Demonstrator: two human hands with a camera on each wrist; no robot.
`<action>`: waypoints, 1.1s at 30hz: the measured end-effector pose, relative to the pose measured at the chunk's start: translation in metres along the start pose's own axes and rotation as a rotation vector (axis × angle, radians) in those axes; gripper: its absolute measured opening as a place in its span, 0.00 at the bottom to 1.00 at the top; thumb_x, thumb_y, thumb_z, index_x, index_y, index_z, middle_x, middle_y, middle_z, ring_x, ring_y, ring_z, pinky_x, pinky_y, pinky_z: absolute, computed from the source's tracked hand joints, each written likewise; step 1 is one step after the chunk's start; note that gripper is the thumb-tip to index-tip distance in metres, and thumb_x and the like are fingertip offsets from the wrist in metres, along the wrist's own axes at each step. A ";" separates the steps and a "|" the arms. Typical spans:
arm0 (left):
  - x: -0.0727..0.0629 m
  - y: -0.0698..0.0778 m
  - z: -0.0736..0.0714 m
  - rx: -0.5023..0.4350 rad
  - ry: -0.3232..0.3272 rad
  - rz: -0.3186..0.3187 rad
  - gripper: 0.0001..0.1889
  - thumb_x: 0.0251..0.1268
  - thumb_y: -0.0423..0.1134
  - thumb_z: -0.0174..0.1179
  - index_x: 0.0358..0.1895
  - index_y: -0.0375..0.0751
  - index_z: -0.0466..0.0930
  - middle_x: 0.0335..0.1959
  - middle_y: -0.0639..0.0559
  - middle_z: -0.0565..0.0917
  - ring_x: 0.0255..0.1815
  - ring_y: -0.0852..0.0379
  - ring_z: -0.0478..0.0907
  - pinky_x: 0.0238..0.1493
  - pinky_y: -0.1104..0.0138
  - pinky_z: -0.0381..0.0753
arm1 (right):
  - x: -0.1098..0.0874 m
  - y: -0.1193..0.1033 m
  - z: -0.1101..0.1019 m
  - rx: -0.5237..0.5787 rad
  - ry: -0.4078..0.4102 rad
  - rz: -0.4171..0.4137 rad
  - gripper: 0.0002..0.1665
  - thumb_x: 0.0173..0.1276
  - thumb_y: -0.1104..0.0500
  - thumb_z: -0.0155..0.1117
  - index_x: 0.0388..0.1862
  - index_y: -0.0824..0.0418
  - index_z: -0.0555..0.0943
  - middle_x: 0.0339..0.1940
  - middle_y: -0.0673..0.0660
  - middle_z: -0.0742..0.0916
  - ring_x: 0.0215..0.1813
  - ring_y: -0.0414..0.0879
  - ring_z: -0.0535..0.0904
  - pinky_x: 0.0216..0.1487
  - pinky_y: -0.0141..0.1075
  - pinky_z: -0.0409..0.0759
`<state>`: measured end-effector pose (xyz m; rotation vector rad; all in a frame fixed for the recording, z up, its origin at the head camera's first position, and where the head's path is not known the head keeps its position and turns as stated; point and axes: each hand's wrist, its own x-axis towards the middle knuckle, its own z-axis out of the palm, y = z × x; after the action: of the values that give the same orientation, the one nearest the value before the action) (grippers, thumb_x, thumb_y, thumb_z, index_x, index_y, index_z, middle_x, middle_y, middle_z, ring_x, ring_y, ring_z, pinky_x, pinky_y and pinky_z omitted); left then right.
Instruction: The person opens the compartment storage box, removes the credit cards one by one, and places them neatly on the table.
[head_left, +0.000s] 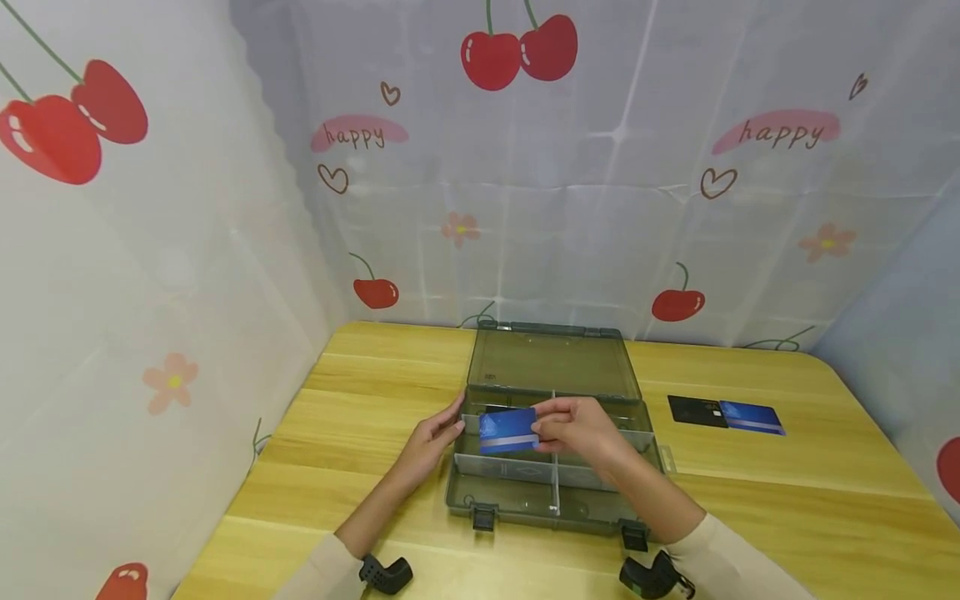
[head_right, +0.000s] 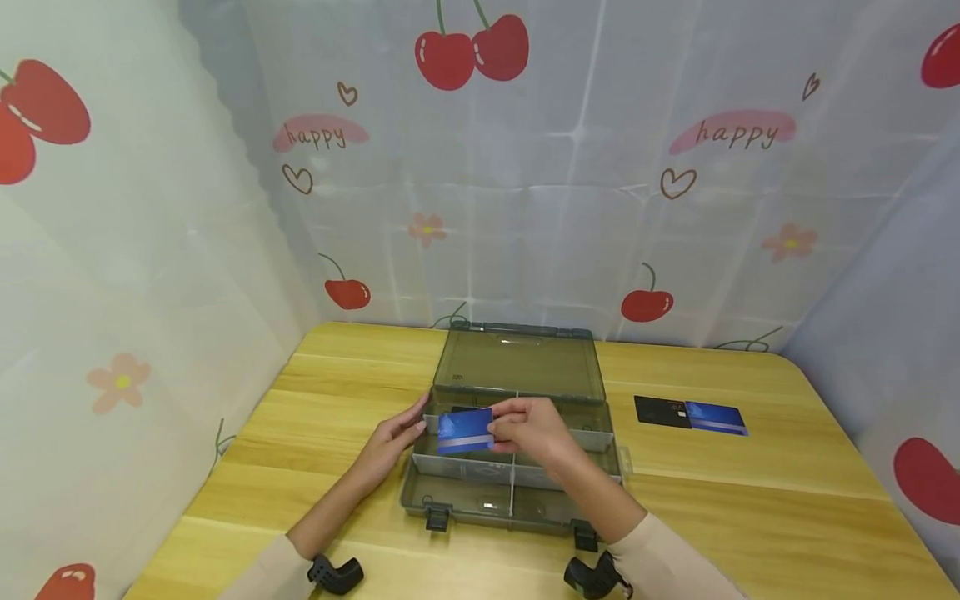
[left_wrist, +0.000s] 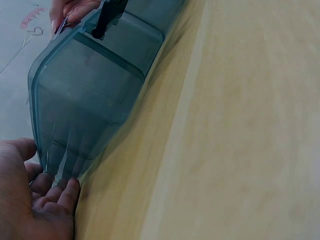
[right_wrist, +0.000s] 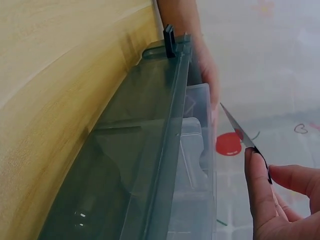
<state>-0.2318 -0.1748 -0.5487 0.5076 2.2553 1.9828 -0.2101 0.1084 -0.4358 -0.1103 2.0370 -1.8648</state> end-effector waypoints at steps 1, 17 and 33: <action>0.000 0.000 0.000 -0.002 -0.002 -0.001 0.30 0.81 0.43 0.53 0.79 0.40 0.59 0.80 0.49 0.57 0.79 0.47 0.57 0.71 0.65 0.68 | -0.001 0.000 -0.001 0.004 -0.002 -0.002 0.22 0.71 0.69 0.66 0.61 0.76 0.77 0.44 0.68 0.89 0.36 0.50 0.89 0.43 0.44 0.90; 0.001 -0.001 0.000 0.020 0.005 0.002 0.29 0.81 0.42 0.52 0.79 0.41 0.59 0.80 0.50 0.58 0.79 0.48 0.56 0.72 0.65 0.67 | -0.015 0.004 -0.013 0.003 0.036 -0.030 0.21 0.72 0.67 0.65 0.62 0.75 0.77 0.44 0.64 0.90 0.39 0.51 0.89 0.45 0.43 0.89; 0.001 -0.001 0.000 0.020 0.003 0.010 0.29 0.81 0.42 0.52 0.79 0.40 0.59 0.80 0.51 0.57 0.79 0.48 0.56 0.72 0.64 0.66 | -0.027 0.013 -0.037 0.045 0.086 -0.052 0.26 0.73 0.66 0.64 0.66 0.76 0.73 0.46 0.61 0.89 0.40 0.47 0.88 0.49 0.45 0.88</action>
<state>-0.2328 -0.1748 -0.5497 0.5189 2.2813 1.9688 -0.1945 0.1529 -0.4405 -0.0729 2.0655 -1.9786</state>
